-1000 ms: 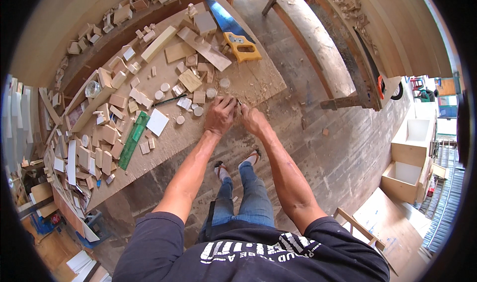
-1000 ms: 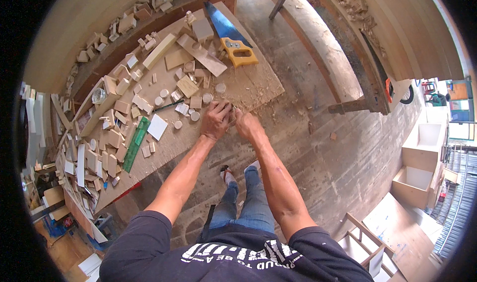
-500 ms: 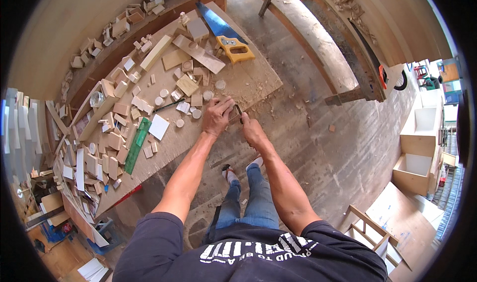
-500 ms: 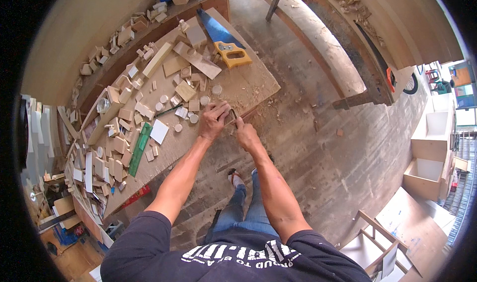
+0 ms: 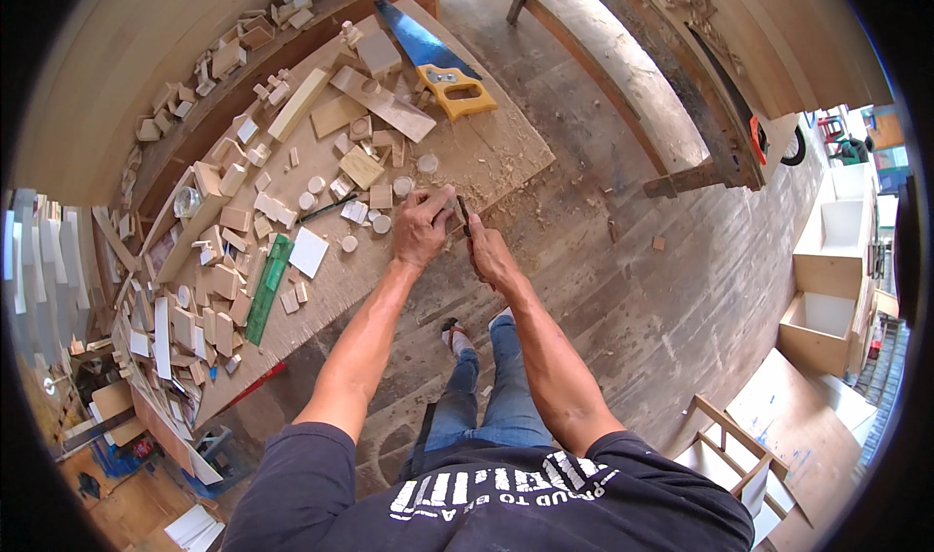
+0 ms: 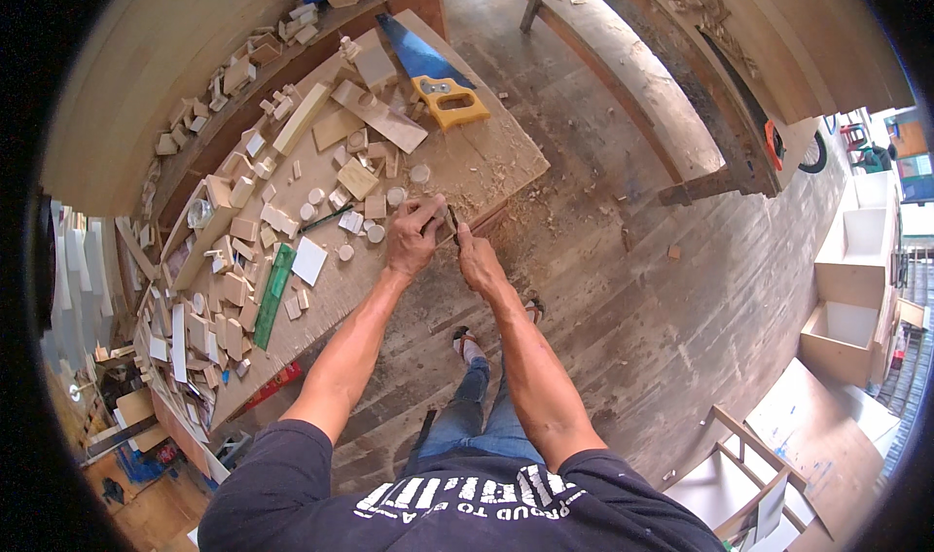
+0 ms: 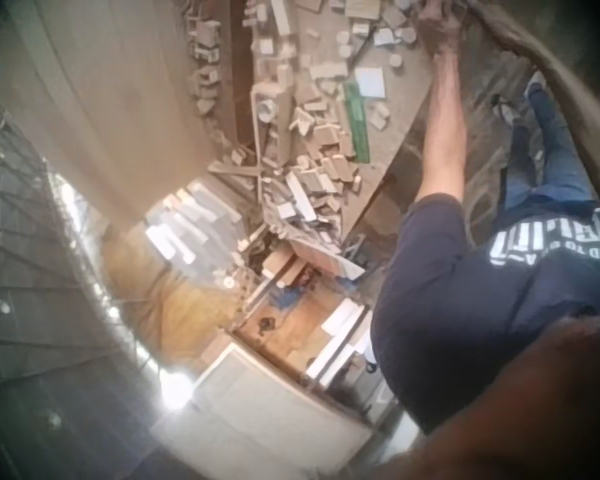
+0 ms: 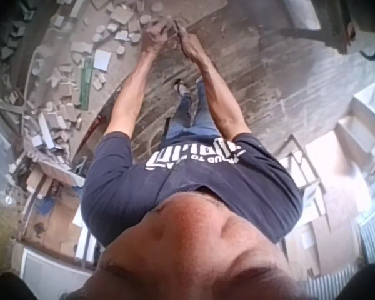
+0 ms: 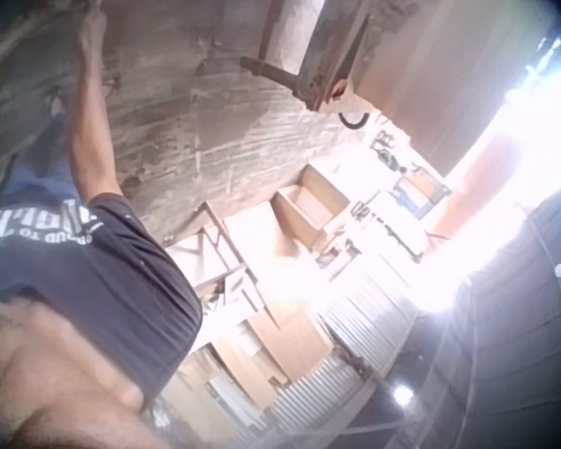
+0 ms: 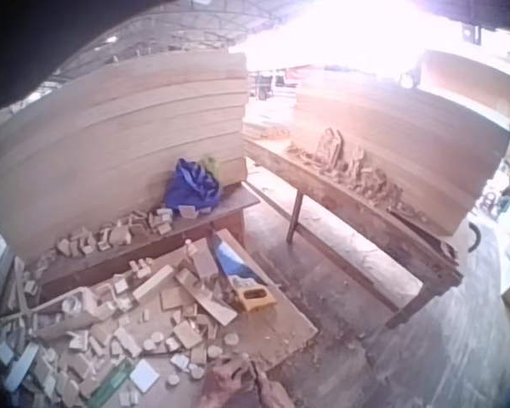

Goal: The person carves a small circular piece of wood using a hand tool while holding it against a workbench cluttered with wood scraps.

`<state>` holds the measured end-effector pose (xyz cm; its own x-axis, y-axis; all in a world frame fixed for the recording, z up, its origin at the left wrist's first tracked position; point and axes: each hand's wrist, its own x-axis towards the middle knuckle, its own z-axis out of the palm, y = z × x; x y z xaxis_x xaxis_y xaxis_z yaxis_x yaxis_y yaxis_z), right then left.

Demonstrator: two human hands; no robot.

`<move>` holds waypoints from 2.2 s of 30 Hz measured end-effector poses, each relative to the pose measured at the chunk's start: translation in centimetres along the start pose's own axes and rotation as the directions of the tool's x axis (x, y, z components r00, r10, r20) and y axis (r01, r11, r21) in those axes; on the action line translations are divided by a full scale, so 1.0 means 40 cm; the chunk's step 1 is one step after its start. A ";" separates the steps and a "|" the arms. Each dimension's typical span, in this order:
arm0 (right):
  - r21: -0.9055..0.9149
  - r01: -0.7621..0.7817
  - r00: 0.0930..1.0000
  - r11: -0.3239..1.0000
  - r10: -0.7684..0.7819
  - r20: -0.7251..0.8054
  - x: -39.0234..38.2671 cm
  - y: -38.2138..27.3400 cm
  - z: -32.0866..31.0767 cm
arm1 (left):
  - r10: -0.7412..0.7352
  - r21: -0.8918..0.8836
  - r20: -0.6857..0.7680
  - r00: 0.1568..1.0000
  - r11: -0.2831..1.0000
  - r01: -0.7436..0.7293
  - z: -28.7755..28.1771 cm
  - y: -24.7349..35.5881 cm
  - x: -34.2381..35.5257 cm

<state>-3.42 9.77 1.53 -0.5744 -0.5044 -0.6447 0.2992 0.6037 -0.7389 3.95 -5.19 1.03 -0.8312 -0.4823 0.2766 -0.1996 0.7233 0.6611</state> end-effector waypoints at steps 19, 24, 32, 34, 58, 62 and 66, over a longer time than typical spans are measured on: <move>0.076 0.060 0.992 0.995 -0.051 -0.112 -0.023 0.030 -0.018 | -0.185 -0.172 0.213 0.959 0.959 0.224 -0.019 0.017 0.044; 0.025 0.116 0.988 0.993 -0.113 -0.103 0.003 0.017 0.014 | -0.032 -0.138 0.156 0.987 0.989 0.054 -0.009 -0.013 0.045; -0.117 0.119 0.983 0.986 -0.133 -0.129 0.001 -0.001 0.035 | -0.009 -0.108 0.101 0.995 0.994 0.020 0.010 -0.001 0.033; -0.120 0.035 0.985 0.992 -0.054 -0.165 0.006 -0.017 0.052 | -0.016 -0.114 0.095 0.995 0.993 0.027 0.014 -0.002 0.029; 0.268 0.041 0.993 0.963 -0.010 -0.117 -0.035 0.136 -0.001 | 0.191 0.029 0.227 0.955 0.979 -0.203 -0.032 -0.008 0.050; 0.251 0.066 0.994 0.966 -0.040 -0.106 -0.052 0.078 0.019 | 0.141 0.049 0.211 0.967 0.987 -0.155 -0.033 0.009 0.041; 0.191 0.099 0.990 0.977 -0.077 -0.120 -0.031 0.056 0.032 | 0.122 0.115 0.176 0.977 0.983 -0.143 -0.018 0.029 0.030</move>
<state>-1.07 10.96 0.40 -0.6832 -0.4712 -0.5579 0.3809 0.4219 -0.8228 3.09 -5.30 2.65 -0.9274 -0.2963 0.2283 -0.1368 0.8368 0.5301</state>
